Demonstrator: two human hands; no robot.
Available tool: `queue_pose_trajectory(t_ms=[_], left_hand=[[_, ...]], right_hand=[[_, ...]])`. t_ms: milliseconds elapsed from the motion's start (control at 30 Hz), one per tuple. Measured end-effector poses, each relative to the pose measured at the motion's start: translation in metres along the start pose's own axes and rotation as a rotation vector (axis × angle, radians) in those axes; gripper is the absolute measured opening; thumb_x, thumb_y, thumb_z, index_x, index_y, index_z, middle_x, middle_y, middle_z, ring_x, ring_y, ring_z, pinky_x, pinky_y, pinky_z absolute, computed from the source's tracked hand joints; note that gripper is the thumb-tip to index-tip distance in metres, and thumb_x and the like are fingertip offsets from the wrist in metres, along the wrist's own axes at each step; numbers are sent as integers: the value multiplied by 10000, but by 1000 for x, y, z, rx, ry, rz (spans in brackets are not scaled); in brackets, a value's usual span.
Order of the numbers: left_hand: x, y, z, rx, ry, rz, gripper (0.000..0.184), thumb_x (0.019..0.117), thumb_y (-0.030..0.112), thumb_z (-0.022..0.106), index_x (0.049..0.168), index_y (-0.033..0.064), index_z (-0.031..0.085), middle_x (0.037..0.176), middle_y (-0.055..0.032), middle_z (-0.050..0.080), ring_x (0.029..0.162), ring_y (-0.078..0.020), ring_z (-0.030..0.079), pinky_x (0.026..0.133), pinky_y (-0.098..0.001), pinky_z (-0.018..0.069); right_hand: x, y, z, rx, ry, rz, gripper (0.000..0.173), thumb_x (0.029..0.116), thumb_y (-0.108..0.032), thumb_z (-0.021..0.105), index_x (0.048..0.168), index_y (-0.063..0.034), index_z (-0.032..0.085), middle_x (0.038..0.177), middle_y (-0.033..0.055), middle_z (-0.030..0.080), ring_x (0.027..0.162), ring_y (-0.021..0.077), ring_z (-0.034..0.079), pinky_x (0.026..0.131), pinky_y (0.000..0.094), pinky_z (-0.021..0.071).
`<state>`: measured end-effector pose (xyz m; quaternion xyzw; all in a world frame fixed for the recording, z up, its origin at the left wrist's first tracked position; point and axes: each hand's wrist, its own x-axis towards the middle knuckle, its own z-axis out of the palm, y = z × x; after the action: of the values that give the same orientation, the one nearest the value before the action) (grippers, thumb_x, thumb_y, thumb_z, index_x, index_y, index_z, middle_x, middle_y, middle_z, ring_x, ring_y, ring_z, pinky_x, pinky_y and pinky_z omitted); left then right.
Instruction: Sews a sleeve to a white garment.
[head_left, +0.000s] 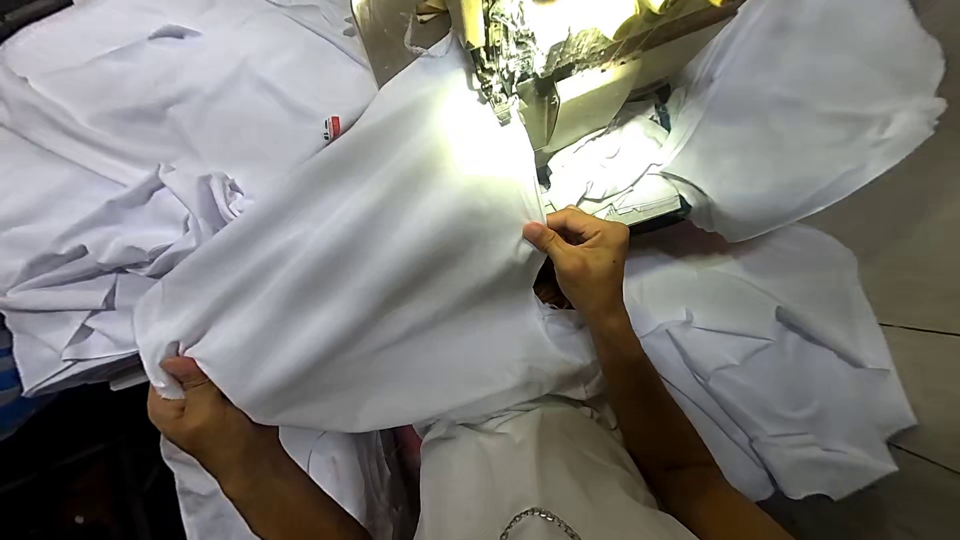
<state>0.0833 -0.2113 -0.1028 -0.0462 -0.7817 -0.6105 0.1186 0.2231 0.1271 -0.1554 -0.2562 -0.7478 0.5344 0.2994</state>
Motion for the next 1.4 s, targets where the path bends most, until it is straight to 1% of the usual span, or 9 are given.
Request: queue_pose_trajectory(t_ms=[233,400,700,867,1000,1100,1233,1300,1400], left_hand=[[0,-10,-2,-6,-16,-85,194,1102,173,409,1163,93,575,967,105,690,914,-7,687,888,-246,574],[6,-16,1,-17,-30,-148,188,1099,202,438,1151,102,588,941,98,704,891,-13,699,862,-247,590],[27,-15,9,-33,-27,-63,208,1093,225,468,1206,100,589,1032,77,698,987,-35,682,938,-279,562],[43,-5,15,-68,-41,-18,225,1088,236,485,1256,115,572,1102,71,693,1049,-58,677,978,-313,553],[60,7,23,-77,-47,67,214,1092,251,480,1251,128,554,1124,76,684,1076,-59,672,1003,-317,546],[75,18,33,-89,-59,143,245,1098,231,468,1282,82,531,1180,56,667,1137,-61,648,1049,-311,519],[85,17,36,-119,-109,132,215,1102,234,457,1265,115,533,1148,77,675,1105,-49,660,1027,-299,532],[83,5,27,-99,-208,102,262,1092,309,483,1306,161,515,1173,106,669,1112,-39,657,1030,-299,533],[64,-22,2,-17,-359,50,568,995,464,635,1428,153,437,1296,92,621,1205,-58,608,1075,-342,501]], right_hand=[[-5,-1,-4,26,-42,38,127,930,-191,771,908,-66,764,779,-12,696,607,20,602,538,169,508],[-8,-2,-4,38,-29,77,130,921,-199,781,926,-71,762,754,-28,704,582,3,590,528,162,498],[0,-4,-4,78,-33,64,126,925,-199,780,939,-75,766,760,-28,706,575,16,588,508,171,490],[7,-5,-5,65,-47,0,129,937,-184,766,970,-59,761,836,-14,731,643,11,636,571,167,540],[12,-7,-5,72,-54,-4,118,949,-182,753,981,-68,759,794,-20,719,608,14,619,534,168,519],[14,-7,-5,76,-54,-8,114,951,-178,749,978,-67,754,786,-21,712,599,11,612,519,168,511],[13,-9,-5,61,-49,-10,114,957,-171,740,988,-62,752,805,-16,716,621,6,622,547,162,524],[11,-8,-5,44,-47,-12,115,960,-172,737,991,-63,751,815,-16,714,626,3,620,554,159,524],[5,-7,-5,25,-47,-17,160,963,-167,732,1097,-81,713,799,-22,701,602,17,591,521,166,481]])
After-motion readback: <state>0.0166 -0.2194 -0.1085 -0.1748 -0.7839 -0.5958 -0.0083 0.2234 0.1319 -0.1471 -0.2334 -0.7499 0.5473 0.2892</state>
